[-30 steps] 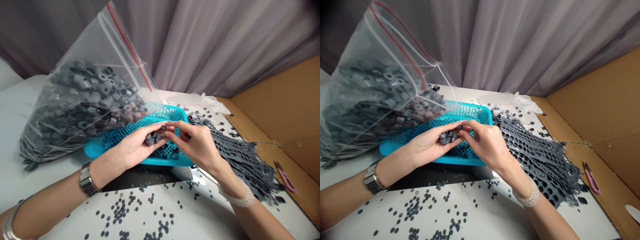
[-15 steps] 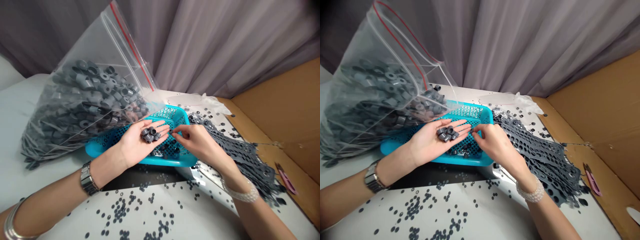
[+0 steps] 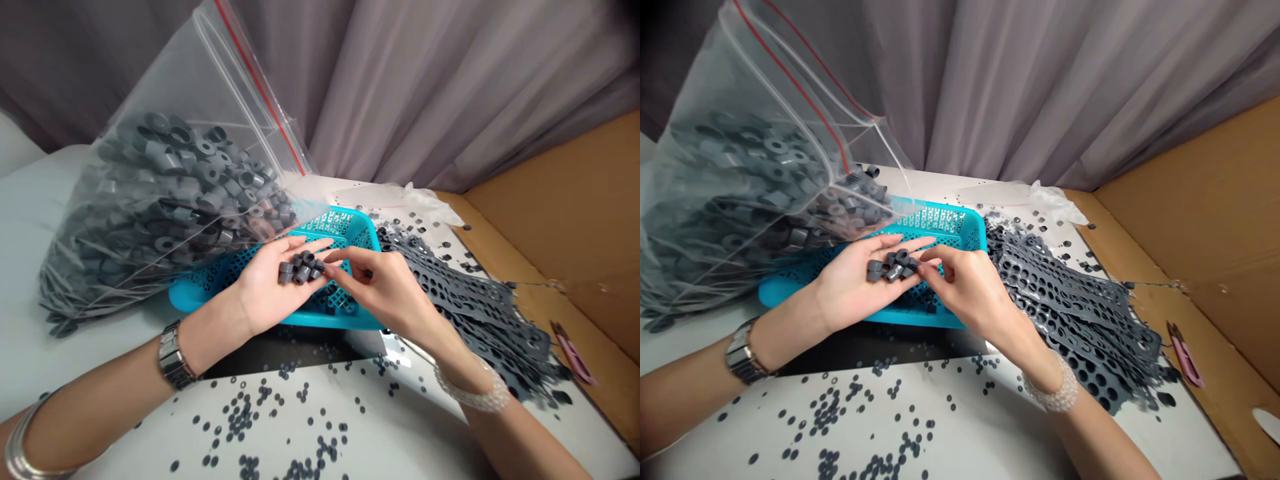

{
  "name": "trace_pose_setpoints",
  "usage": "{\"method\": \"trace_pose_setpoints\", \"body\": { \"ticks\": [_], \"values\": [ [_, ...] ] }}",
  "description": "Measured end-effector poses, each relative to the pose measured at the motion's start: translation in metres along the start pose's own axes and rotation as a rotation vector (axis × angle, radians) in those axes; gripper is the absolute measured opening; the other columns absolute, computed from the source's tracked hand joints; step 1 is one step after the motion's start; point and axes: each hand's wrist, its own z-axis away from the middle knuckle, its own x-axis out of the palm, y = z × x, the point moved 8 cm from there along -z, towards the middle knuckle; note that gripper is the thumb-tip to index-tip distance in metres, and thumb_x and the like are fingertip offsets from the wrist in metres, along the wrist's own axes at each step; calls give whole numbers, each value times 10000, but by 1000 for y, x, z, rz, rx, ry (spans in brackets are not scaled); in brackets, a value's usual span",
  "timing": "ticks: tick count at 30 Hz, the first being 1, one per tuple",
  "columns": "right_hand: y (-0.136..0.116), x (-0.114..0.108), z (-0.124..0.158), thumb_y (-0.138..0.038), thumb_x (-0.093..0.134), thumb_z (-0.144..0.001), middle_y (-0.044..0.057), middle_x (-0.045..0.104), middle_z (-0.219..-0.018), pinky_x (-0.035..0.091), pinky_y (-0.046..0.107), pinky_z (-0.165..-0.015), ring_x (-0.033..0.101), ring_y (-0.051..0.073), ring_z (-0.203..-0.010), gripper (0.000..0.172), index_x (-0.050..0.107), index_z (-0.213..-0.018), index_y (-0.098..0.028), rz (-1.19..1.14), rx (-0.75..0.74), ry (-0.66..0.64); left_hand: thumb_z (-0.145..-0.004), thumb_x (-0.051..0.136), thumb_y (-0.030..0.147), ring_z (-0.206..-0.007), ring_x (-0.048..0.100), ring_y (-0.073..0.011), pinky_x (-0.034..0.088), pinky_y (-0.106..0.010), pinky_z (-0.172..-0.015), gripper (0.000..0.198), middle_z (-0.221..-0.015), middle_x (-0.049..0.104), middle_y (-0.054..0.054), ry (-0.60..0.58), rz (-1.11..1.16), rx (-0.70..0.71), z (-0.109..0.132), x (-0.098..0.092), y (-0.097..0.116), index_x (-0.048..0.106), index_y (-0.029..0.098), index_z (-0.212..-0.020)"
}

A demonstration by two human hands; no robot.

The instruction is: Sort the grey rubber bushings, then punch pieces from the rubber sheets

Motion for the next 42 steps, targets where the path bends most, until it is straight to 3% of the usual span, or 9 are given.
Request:
{"method": "trace_pose_setpoints", "body": {
  "ticks": [10, 16, 25, 32, 38, 42],
  "values": [
    [8, -7, -3, -227, 553, -855, -73, 313, -496, 231, 238, -463, 265, 69, -466, 181, 709, -822, -141, -95, 58, 11, -770, 462, -34, -1138, 583, -195, 461, -344, -1019, 409, -1139, 662, -101, -42, -79, 62, 3, 2, 0, 645, 129, -1098],
    [8, -16, -2, -311, 557, -871, -69, 299, -491, 202, 249, -445, 251, 74, -462, 225, 710, -835, -150, -120, 57, 21, -778, 482, -28, -1106, 606, -231, 488, -387, -1004, 408, -1168, 651, -133, -76, 21, 50, 5, 6, -2, 638, 96, -1134],
    [10, -24, -1, -321, 577, -870, -72, 307, -492, 211, 246, -443, 269, 73, -458, 214, 713, -905, -159, -109, 45, 62, -838, 456, 38, -1084, 618, -281, 520, -356, -952, 408, -1061, 660, -216, -111, 36, -49, 7, 15, -7, 542, -31, -1231],
    [7, -28, 0, -304, 576, -875, -65, 363, -513, 237, 243, -455, 310, 75, -471, 196, 699, -935, -163, -109, 19, 107, -851, 395, 43, -993, 655, -248, 528, -348, -913, 389, -981, 677, -194, -69, 19, -36, 8, 14, -6, 546, -26, -1203],
    [-11, -8, 4, -278, 644, -826, -82, 308, -506, 263, 228, -462, 280, 69, -460, 146, 699, -920, -181, -55, -44, 15, -841, 436, 74, -813, 679, -198, 547, -261, -654, 429, -961, 694, -155, -62, -60, 3, 5, 10, -3, 519, 39, -1261],
    [-15, 2, 5, -186, 656, -798, -91, 295, -496, 283, 224, -476, 263, 60, -441, 75, 695, -858, -164, 13, -64, 25, -831, 449, 64, -786, 675, -176, 544, -246, -667, 432, -939, 701, -144, -52, -57, 32, 4, 9, 1, 513, 37, -1257]
  ]
}}
